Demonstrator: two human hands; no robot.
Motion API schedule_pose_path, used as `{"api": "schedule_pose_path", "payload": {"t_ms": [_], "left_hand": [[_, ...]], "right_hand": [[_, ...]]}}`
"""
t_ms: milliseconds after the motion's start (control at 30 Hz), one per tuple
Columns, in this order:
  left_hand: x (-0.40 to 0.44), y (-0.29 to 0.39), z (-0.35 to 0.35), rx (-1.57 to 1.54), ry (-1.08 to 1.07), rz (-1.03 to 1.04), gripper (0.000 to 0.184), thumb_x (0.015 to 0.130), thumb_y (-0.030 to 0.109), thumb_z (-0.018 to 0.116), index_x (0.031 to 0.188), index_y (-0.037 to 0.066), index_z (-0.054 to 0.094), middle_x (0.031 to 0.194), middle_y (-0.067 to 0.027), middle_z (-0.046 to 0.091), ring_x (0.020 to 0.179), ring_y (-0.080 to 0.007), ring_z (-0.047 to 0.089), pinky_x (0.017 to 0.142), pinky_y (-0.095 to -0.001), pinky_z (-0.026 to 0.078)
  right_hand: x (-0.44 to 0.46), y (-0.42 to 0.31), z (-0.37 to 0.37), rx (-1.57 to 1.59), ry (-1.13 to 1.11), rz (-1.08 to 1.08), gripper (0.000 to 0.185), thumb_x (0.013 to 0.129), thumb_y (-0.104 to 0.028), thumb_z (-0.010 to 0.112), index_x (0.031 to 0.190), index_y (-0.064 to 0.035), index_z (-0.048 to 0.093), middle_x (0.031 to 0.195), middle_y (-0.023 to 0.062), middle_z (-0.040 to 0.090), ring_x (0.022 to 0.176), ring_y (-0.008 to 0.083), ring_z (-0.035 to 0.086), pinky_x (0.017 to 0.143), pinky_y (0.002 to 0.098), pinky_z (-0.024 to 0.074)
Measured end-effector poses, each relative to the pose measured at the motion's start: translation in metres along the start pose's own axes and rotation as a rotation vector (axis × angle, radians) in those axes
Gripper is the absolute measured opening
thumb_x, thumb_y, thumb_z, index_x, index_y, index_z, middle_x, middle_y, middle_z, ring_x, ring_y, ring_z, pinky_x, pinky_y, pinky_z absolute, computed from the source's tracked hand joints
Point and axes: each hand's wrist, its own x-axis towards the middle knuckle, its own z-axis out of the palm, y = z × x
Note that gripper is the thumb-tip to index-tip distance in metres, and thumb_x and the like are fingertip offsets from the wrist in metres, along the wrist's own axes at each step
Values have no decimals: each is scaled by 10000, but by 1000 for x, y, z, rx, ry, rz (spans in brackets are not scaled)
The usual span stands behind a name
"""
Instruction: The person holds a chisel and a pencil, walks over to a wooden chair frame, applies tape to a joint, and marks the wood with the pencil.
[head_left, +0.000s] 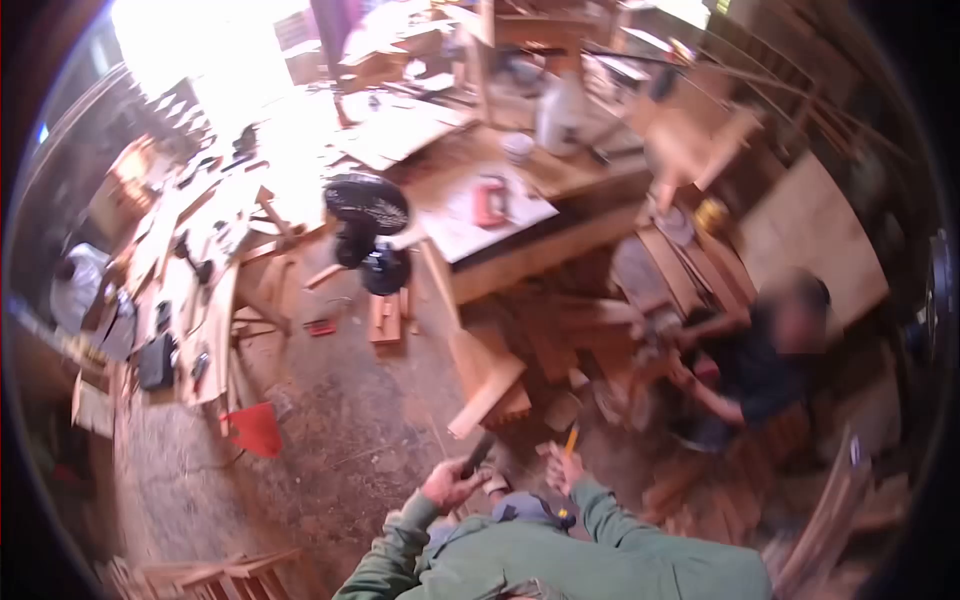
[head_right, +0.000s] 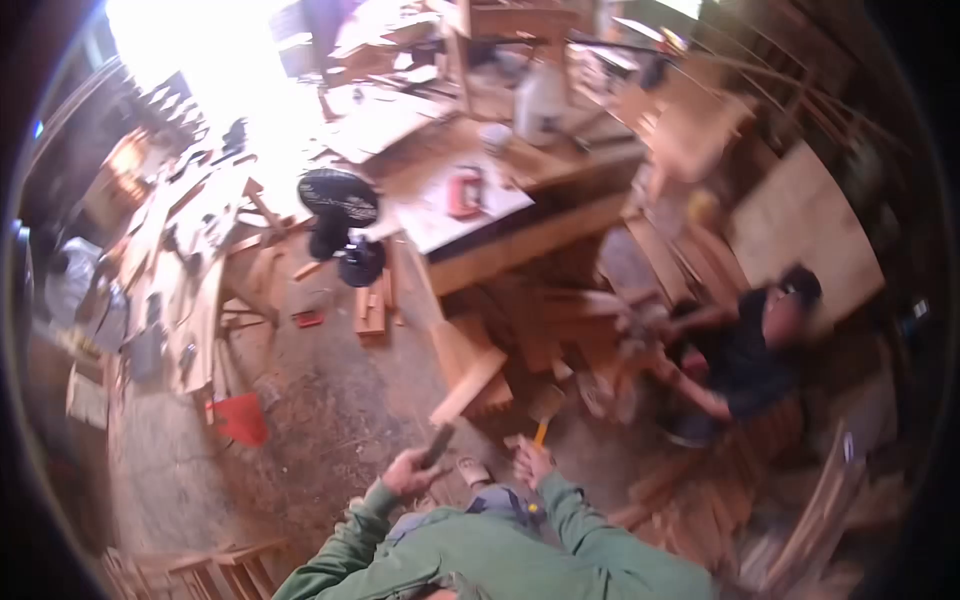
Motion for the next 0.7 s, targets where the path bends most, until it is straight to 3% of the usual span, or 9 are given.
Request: {"api": "schedule_pose_path", "payload": {"t_ms": [33,100,200,300,433,467,567,633,700], "left_hand": [[-14,-4,-15,108,-77,-219,357,909,285,698,1150,24,662,727,-17,615,744,-108,565,680,-306,472],[-44,-39,-30,193,-62,-417,380,911,364,681,1097,33,661,701,-28,599,699,-126,572,614,-305,455],[-90,-46,-44,147,66,-590,346,938,377,643,1034,44,659,718,-7,592,633,-122,538,540,-313,425],[-136,-70,-49,-578,280,-422,333,985,386,574,1013,66,665,743,4,582,590,-109,494,499,-306,389],[-193,-80,-80,-682,369,-518,439,1032,432,483,1193,53,635,719,7,538,572,-91,462,497,-246,345],[-208,-102,-88,-754,343,-427,488,1039,449,452,1285,51,587,719,-6,551,551,-93,467,496,-247,368],[-265,-128,-120,-936,364,-274,475,1044,438,435,1295,60,578,732,-28,582,529,-105,482,499,-256,398],[-305,-149,-151,-967,419,-236,428,1057,366,400,1280,42,568,753,-49,610,528,-111,504,502,-261,428],[-341,-172,-172,-993,506,-177,396,1059,323,391,1260,29,566,757,-53,614,533,-109,509,495,-261,429]], "right_hand": [[24,23,-46,-52,34,98,309,978,-431,590,1067,-138,633,540,-62,316,415,75,254,397,239,220],[60,74,-149,444,-144,344,257,922,-387,666,977,-138,633,555,-37,367,440,85,310,411,254,270],[36,67,-112,-469,426,318,270,869,-295,736,767,-142,538,551,-48,361,410,90,313,383,282,260],[35,53,-65,-532,390,358,319,855,-274,760,715,-154,499,549,-34,390,404,99,327,381,294,276],[70,49,1,-616,290,277,455,884,-492,707,694,-161,461,536,-29,353,399,106,274,390,279,243],[76,47,29,-653,298,287,532,887,-644,611,698,-172,453,533,-25,357,396,107,261,391,282,236],[119,65,70,-563,172,236,497,925,-715,446,835,-230,508,558,-16,358,407,106,290,385,281,258],[104,86,129,-613,83,68,315,1012,-543,426,1136,-267,512,622,-7,406,421,103,301,387,275,269],[104,117,170,-672,43,25,216,1043,-423,436,1157,-258,518,648,-1,432,431,103,307,388,276,274]]}}
